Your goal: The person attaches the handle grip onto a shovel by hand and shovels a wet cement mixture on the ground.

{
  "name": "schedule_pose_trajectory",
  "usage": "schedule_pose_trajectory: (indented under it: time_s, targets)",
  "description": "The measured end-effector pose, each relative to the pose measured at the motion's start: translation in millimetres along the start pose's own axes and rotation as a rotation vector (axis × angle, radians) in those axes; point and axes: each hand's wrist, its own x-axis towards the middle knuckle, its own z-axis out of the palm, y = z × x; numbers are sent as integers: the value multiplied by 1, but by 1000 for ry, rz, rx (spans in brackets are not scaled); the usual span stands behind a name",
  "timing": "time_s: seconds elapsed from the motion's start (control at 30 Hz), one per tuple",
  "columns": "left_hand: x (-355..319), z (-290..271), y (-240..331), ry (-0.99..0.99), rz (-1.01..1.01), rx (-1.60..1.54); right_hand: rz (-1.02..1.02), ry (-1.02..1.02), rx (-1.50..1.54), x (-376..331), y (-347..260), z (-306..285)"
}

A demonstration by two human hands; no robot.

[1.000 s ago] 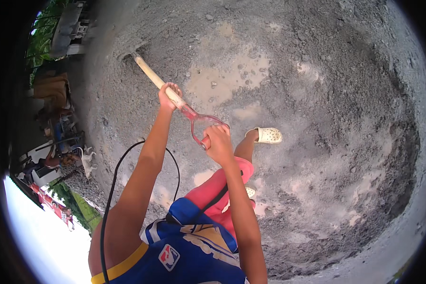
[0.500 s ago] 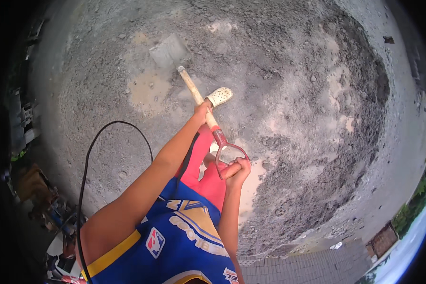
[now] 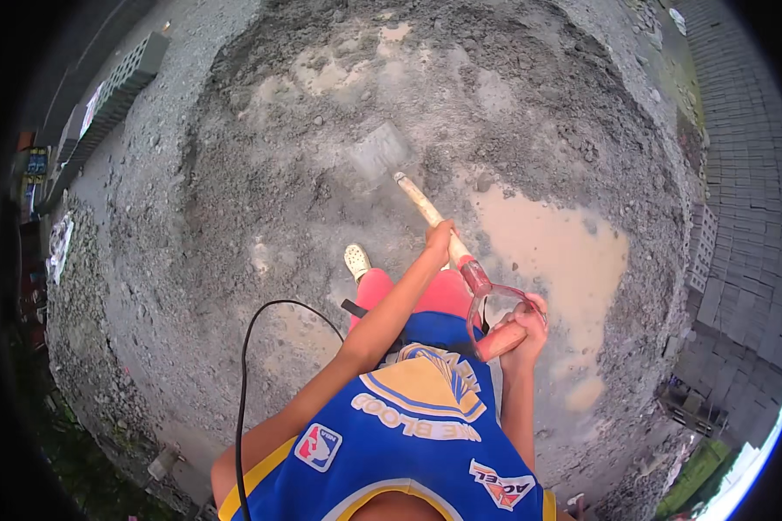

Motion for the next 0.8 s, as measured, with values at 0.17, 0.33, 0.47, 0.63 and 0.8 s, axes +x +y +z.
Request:
schedule_pose_trajectory:
  time_s: [0.17, 0.33, 0.47, 0.63, 0.8]
  targets:
    - [-57, 60, 64, -260, 24, 372, -57, 36, 254, -28, -38, 19]
    - [-77, 93, 94, -372, 124, 478, -232, -21, 316, -21, -34, 44]
    - [-108, 113, 112, -676, 136, 619, -183, 142, 486, 34, -50, 59]
    - [-119, 65, 125, -739, 307, 834, -262, 248, 429, 116, 33, 60]
    - [-154, 19, 143, -508, 397, 466, -82, 63, 283, 81, 23, 110]
